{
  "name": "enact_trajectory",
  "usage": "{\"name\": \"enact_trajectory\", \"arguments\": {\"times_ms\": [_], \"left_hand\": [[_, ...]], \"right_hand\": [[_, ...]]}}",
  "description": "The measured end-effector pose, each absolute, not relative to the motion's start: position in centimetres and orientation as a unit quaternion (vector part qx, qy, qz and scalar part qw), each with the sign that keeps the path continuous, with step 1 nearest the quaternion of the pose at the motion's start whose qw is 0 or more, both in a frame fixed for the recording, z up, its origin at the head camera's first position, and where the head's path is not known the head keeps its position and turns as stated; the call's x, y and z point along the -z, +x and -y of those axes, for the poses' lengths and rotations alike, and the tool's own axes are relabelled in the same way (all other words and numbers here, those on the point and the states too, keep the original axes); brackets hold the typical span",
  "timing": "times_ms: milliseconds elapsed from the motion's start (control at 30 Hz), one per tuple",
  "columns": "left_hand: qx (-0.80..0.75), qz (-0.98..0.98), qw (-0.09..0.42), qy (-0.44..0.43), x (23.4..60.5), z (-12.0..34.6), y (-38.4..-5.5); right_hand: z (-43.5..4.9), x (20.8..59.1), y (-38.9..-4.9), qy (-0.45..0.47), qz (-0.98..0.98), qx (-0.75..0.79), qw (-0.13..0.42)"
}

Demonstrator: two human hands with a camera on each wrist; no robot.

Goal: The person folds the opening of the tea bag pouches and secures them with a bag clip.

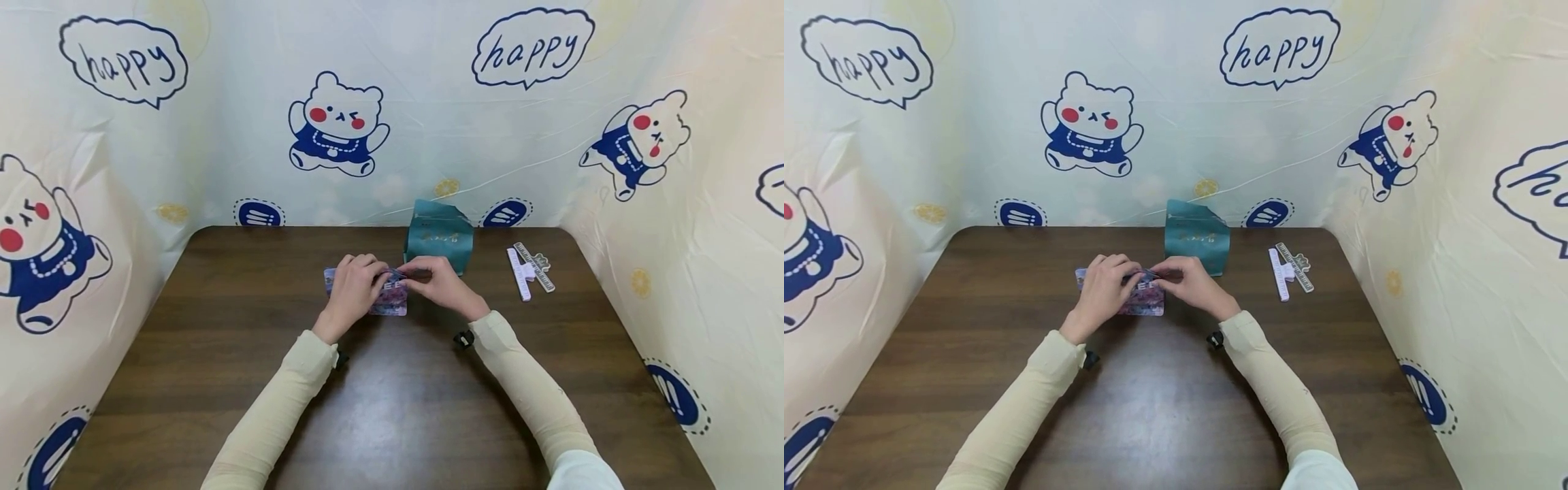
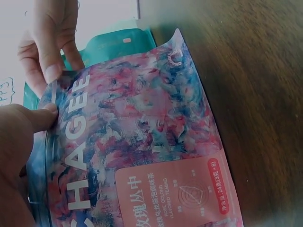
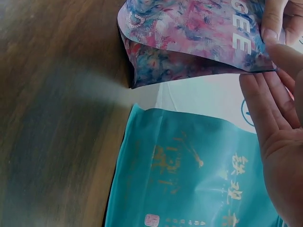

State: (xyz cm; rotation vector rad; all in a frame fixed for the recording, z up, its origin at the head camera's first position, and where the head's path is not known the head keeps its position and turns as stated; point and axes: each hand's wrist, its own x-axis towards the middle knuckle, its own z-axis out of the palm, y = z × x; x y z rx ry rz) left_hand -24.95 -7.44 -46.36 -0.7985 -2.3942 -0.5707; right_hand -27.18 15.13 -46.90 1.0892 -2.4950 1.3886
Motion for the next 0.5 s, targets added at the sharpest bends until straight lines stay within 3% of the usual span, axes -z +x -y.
{"name": "enact_trajectory", "arguments": {"times_ms": [500], "left_hand": [[0.199,0.894,0.275,-0.292,46.55,7.03,-24.66]], "right_hand": [[-14.31,47.11,-27.53,0.36,0.814,-0.45,0.076]]}}
